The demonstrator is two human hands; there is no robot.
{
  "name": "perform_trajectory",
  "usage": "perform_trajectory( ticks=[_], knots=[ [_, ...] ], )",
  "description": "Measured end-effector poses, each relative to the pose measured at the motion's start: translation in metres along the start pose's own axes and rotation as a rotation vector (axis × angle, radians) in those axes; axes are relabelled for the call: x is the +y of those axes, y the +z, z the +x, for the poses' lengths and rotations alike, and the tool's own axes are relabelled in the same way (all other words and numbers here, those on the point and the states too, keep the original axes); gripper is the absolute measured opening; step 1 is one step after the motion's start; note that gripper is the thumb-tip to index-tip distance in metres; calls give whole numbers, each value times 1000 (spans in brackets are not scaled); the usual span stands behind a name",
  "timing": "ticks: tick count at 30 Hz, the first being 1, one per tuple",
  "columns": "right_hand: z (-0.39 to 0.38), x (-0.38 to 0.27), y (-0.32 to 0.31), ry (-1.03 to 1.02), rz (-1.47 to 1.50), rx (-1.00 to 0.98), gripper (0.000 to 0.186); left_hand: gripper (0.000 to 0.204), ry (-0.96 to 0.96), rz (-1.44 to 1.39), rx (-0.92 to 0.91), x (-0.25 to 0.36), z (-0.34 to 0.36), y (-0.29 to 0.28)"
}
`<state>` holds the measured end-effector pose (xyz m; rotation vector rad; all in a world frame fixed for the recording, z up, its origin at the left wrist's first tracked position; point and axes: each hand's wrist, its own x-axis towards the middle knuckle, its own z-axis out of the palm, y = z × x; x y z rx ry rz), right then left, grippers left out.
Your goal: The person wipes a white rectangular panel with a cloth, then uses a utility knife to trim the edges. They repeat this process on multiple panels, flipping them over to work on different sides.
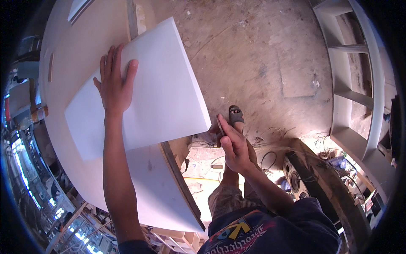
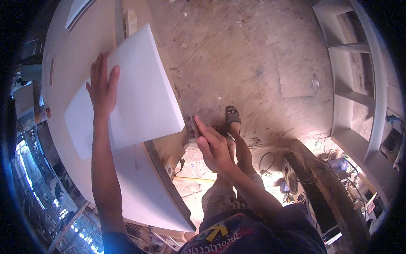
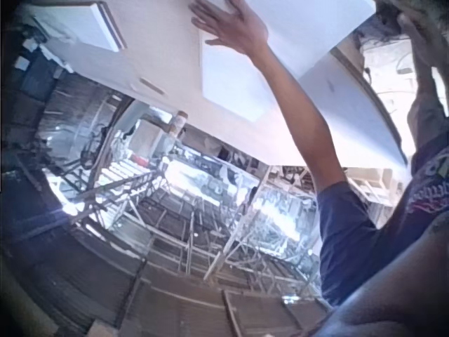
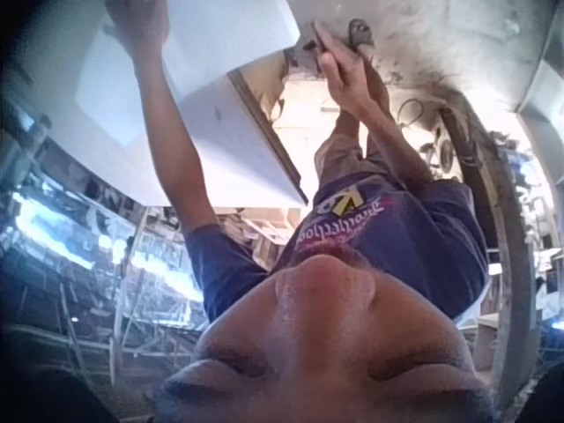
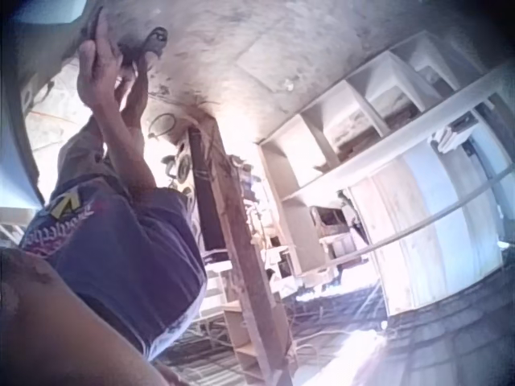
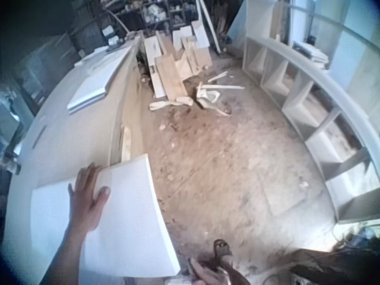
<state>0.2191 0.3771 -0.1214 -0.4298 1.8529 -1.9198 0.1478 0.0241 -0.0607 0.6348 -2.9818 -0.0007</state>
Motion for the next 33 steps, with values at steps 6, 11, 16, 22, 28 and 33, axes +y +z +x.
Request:
perform_trajectory(
  ticks=[6,11,16,22,28,33],
  knots=[
    [-3,2,17,-93,-20,-11,55,75,4,-3,21,-5,-1,5],
    [-4,-2,21,-96,-20,15,56,76,-11,-50,19,-1,-1,3],
    [-7,-13,21,-44,-38,24,54,75,-11,-57,31,-1,-2,2],
    [-5,-24,19,-32,-127,24,53,73,2,-5,48,-1,-2,6],
    [24,-45,21,187,-103,2,51,69,3,-14,32,5,-4,0],
    [111,-64,35,197,-110,123,55,68,-19,-20,-4,8,-8,-8]
  ],
)
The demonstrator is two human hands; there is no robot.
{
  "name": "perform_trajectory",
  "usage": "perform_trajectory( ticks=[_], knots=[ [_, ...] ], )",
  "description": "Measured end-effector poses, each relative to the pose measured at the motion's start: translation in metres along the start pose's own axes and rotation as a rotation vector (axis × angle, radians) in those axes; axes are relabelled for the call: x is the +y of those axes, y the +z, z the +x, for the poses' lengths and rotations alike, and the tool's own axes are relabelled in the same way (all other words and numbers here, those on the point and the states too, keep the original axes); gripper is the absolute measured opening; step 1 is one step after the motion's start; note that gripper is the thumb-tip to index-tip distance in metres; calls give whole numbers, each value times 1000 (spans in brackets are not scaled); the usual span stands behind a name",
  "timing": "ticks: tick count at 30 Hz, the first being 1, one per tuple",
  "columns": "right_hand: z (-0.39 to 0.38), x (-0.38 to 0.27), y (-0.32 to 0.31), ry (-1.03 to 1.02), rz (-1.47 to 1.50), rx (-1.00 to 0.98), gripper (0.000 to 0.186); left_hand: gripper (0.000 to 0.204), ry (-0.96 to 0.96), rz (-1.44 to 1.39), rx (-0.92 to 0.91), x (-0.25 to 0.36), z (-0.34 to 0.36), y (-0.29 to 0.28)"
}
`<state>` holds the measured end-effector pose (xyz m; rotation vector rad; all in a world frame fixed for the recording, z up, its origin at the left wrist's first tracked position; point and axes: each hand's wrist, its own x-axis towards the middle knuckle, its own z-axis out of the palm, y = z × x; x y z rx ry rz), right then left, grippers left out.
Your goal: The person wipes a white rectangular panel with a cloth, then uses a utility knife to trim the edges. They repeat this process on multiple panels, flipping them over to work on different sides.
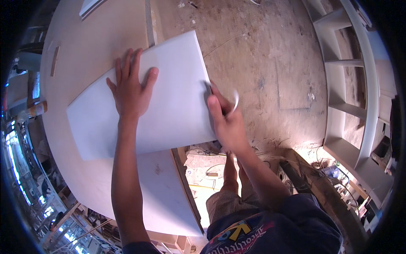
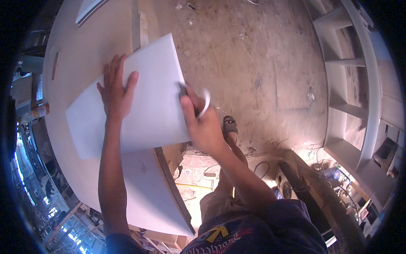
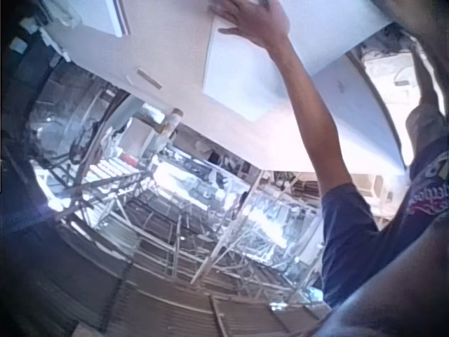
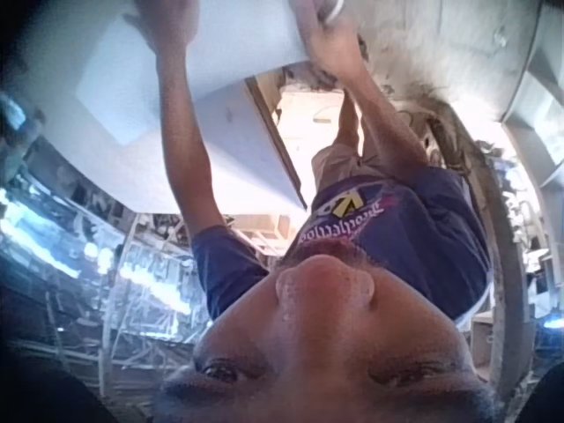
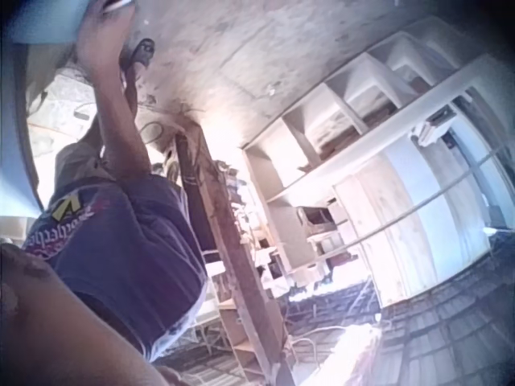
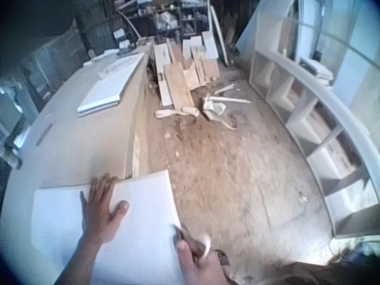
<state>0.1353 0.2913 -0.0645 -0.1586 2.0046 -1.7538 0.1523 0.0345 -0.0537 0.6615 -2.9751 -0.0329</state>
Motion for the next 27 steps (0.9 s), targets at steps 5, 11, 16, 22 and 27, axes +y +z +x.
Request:
perform_trajectory(
  ticks=[5,11,16,22,27],
  knots=[
    [146,-35,19,-126,-224,50,53,70,9,-20,-32,2,3,-6],
    [218,-51,-4,219,372,-56,46,74,26,-32,-78,0,5,-11],
    [137,54,-92,512,307,-55,55,81,215,-40,-151,14,-39,-20],
    [-26,148,-156,831,123,65,60,84,496,-82,-279,9,-87,-32],
    [-70,148,-137,511,114,-143,51,87,573,-102,-274,-21,-41,-26]
  ],
)
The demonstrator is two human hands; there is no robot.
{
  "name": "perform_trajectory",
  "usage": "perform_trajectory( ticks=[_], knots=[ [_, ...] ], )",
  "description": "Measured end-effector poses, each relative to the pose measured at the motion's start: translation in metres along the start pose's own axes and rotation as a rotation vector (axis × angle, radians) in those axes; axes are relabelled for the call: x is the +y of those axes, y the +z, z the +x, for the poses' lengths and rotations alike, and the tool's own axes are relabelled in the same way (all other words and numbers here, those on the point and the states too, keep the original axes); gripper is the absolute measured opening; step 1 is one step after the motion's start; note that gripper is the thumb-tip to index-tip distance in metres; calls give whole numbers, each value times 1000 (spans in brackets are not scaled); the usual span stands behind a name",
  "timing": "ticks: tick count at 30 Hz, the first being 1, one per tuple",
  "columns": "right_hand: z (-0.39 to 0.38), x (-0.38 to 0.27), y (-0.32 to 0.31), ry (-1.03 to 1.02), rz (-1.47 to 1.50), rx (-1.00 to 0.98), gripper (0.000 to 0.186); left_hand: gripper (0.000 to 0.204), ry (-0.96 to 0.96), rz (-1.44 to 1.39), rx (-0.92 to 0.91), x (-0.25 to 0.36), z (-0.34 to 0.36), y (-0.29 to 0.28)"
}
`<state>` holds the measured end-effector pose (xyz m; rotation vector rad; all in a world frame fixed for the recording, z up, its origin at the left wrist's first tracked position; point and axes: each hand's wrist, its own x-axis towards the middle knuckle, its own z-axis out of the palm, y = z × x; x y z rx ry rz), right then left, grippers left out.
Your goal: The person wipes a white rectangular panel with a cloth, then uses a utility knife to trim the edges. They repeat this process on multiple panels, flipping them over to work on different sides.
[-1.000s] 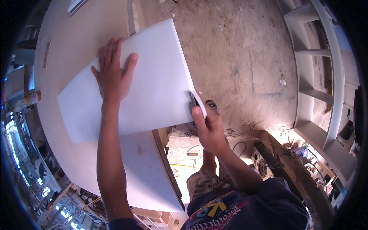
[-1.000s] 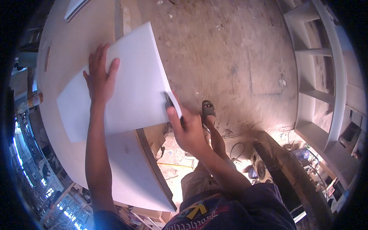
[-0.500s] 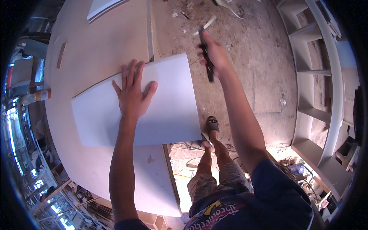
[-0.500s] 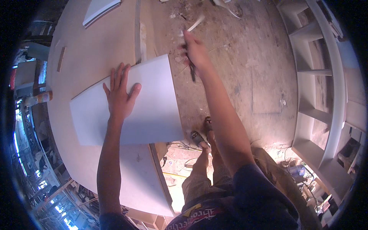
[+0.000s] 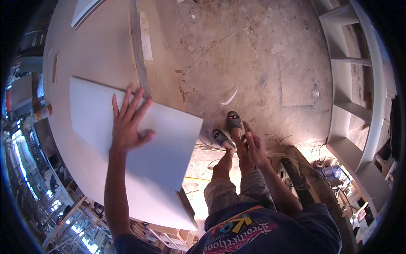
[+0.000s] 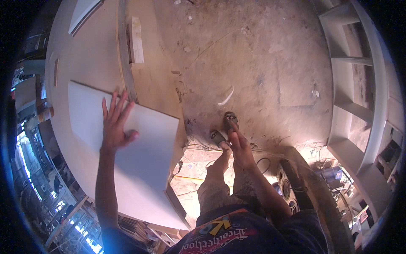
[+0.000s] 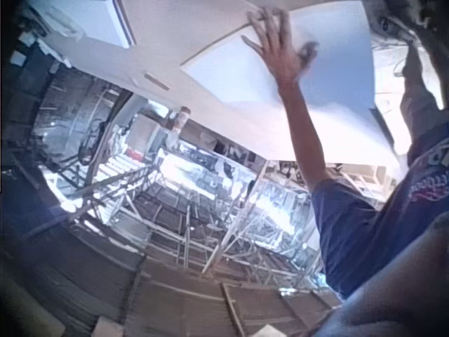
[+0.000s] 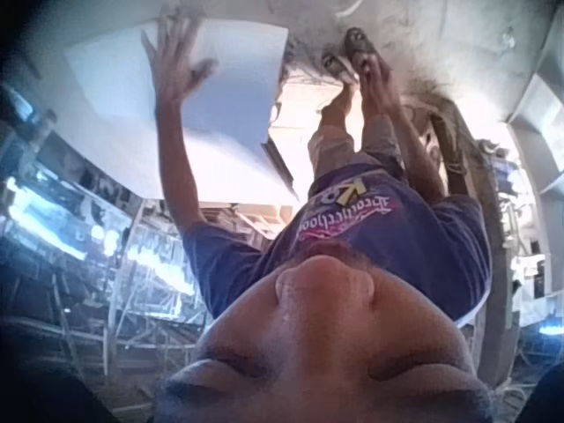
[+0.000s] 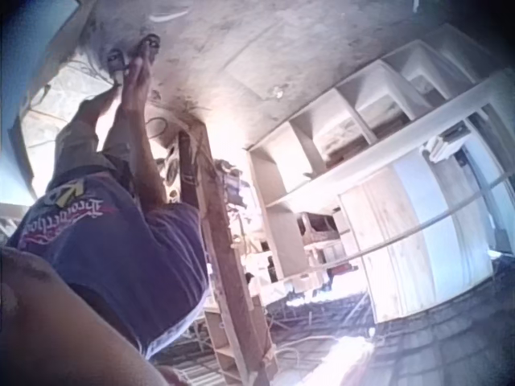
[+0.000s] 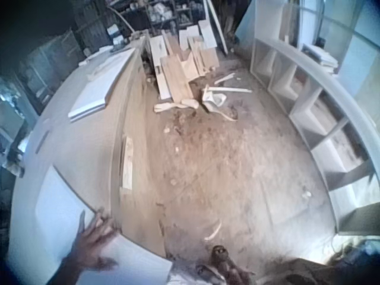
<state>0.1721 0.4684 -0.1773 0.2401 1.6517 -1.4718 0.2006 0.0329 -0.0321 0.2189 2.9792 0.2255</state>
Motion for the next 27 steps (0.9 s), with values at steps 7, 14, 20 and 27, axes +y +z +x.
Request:
perform_trajectory(
  ticks=[7,14,20,27],
  knots=[
    [19,-95,43,-938,-508,-123,61,96,-352,-158,115,46,22,1],
    [47,-110,58,-1151,-556,-119,60,104,-427,-93,63,125,28,12],
    [53,-101,63,-1155,-533,-127,62,101,-421,-99,111,127,27,17],
    [50,-101,71,-1142,-479,-136,62,101,-423,-57,145,125,26,22]
  ],
)
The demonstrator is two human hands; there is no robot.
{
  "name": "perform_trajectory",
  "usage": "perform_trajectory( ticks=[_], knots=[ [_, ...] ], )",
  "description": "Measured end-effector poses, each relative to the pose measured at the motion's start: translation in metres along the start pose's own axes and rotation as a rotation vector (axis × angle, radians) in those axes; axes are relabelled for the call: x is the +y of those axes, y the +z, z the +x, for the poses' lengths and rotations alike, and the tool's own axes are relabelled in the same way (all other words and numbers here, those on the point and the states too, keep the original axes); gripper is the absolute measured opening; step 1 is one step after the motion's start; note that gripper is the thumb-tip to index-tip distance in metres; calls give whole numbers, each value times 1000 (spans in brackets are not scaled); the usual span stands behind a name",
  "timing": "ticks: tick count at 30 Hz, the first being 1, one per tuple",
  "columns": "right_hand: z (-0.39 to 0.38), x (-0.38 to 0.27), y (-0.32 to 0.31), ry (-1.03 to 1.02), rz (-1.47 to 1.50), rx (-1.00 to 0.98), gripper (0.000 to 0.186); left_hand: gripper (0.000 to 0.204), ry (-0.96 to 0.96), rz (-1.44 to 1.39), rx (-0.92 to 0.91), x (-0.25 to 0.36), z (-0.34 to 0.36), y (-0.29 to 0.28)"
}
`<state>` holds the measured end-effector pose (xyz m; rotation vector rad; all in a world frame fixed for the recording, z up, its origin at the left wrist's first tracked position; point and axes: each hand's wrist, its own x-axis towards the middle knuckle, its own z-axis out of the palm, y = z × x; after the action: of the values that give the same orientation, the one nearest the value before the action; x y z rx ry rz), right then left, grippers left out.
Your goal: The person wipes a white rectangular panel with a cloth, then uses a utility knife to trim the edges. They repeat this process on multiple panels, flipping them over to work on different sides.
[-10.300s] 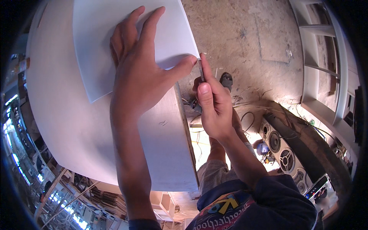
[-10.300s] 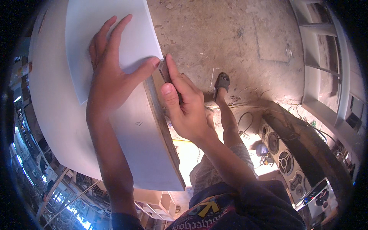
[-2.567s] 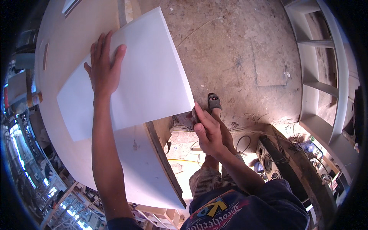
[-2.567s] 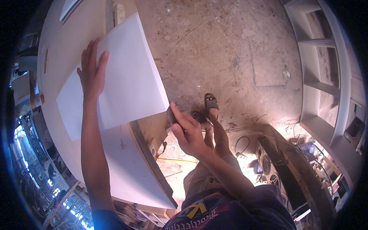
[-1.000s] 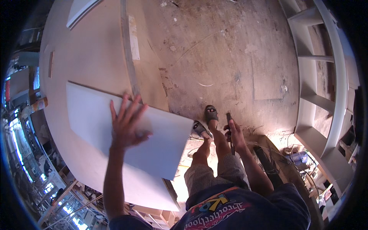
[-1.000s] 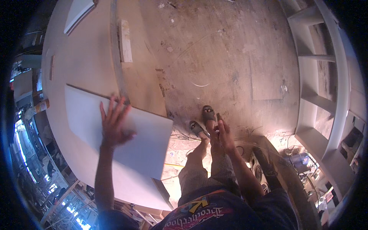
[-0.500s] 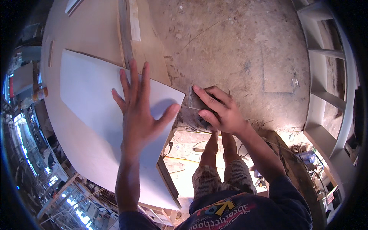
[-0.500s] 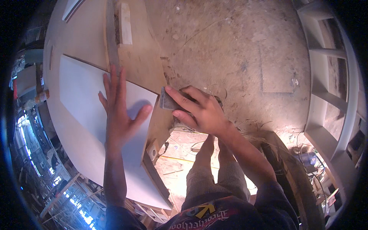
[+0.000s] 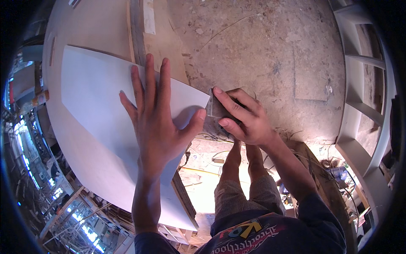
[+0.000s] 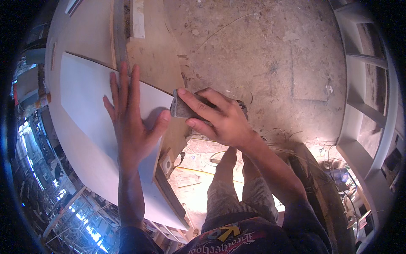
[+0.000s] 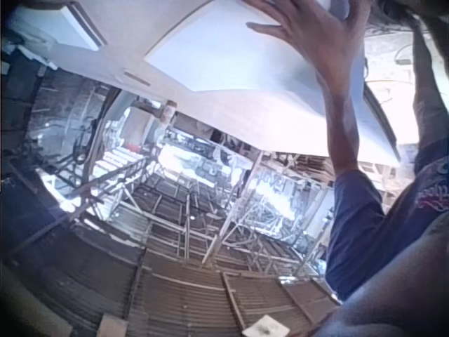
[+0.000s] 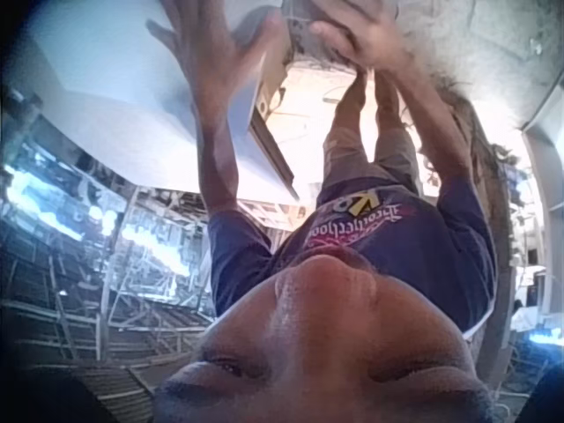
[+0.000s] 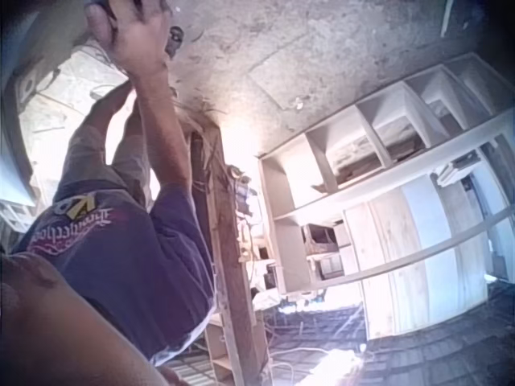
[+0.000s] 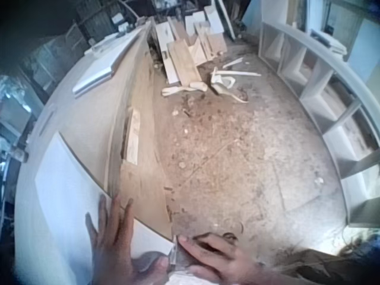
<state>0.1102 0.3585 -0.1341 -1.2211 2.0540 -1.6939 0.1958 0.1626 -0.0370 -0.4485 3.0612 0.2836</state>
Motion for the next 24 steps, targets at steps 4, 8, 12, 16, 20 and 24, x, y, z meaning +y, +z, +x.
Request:
perform_trajectory(
  ticks=[4,8,12,16,20,24],
  knots=[
    [-5,2,3,7,-26,6,64,100,-2,11,7,0,0,2],
    [-5,1,5,11,-56,9,65,99,2,5,12,0,0,2],
    [-5,0,7,7,-62,20,65,98,9,9,13,-2,-1,2],
    [-4,2,5,-1,-76,13,65,99,10,15,7,-3,0,4],
    [-3,2,4,0,-73,7,63,103,20,30,5,-4,-1,3],
    [0,-14,15,186,-98,136,61,109,39,9,0,-4,-1,3]
  ],
)
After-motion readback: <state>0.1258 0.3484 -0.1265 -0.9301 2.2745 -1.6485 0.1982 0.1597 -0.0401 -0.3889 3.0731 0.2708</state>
